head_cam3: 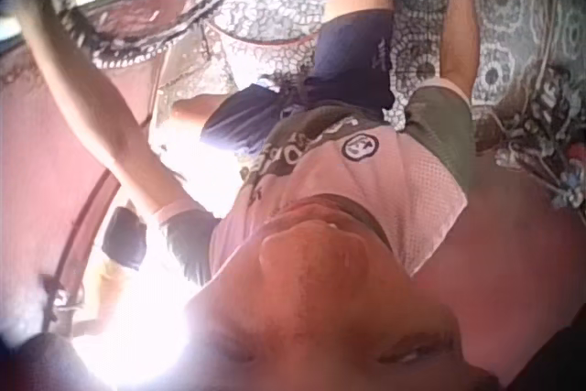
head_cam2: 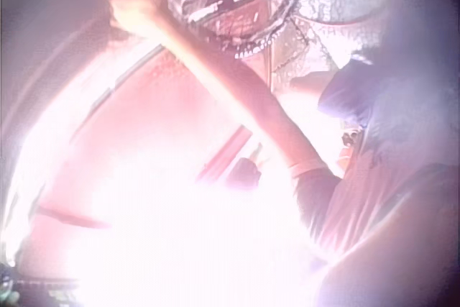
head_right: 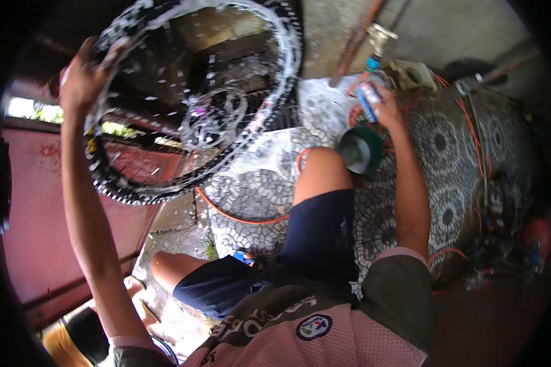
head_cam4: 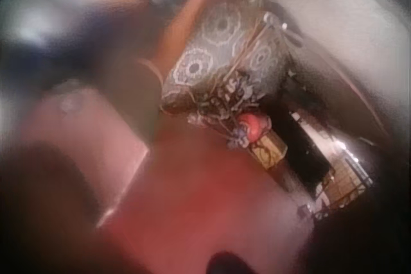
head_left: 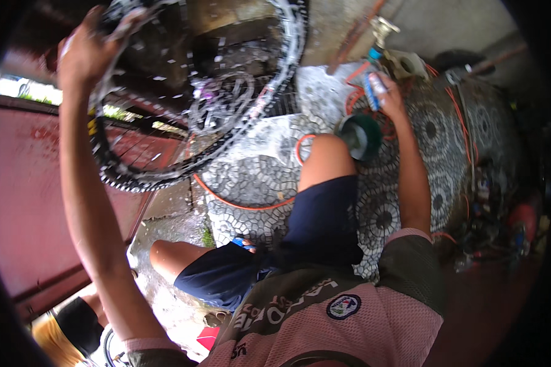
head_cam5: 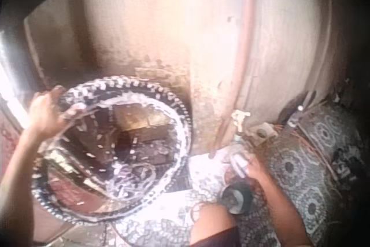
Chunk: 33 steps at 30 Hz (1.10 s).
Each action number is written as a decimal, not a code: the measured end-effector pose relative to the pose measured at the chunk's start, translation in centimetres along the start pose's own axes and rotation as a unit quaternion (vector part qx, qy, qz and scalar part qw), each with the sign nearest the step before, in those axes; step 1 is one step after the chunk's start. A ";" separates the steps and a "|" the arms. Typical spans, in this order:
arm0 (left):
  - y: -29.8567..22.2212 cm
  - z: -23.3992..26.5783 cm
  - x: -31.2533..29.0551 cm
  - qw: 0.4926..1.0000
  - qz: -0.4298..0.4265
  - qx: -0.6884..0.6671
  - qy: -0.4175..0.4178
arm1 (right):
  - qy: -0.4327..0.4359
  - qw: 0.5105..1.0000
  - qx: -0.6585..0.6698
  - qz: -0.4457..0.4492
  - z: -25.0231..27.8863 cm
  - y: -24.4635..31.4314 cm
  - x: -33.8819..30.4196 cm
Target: The person scrubs a bicycle wheel with a brush and sponge, applying soap to the tire, rim, and spokes. They rotate the wheel to clean different sections and use both hands to scrub the hub and spokes.
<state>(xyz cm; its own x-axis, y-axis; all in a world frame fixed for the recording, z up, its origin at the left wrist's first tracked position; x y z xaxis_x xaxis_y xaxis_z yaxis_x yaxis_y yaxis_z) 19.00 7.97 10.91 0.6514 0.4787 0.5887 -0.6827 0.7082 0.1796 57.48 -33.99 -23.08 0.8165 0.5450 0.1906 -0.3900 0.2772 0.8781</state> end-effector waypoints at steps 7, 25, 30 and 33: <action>2.4 -1.4 0.8 0.999 -0.035 0.003 -0.009 | 0.322 0.896 -0.303 -0.043 -6.1 -10.0 -12.3; 2.8 -2.8 2.0 0.996 -0.084 -0.027 -0.035 | 0.352 0.791 -0.489 -0.106 -12.8 -25.7 -12.4; 4.7 -1.3 0.2 0.995 -0.076 0.026 -0.066 | 0.413 0.792 -0.374 -0.249 -9.3 -20.0 -9.2; 6.4 -2.6 -0.7 0.998 -0.049 0.003 -0.048 | 0.385 0.789 -0.472 -0.078 -8.7 -18.9 -8.9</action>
<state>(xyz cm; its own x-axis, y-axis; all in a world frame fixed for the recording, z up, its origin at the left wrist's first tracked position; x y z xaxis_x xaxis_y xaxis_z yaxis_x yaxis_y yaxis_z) 14.98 13.51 9.59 0.6798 0.3555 0.6415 -0.6198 0.7461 0.2434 53.90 -37.21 -45.23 0.5270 0.6646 -0.5296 -0.7506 0.6563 0.0766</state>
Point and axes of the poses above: each hand's wrist, its own x-axis towards the middle knuckle, its own z-axis out of the back of the hand, y = z × x, the point moved 6 cm from there along x, towards the middle knuckle, and after that the axes turned 9 degrees about -y, right-handed, at the moved point
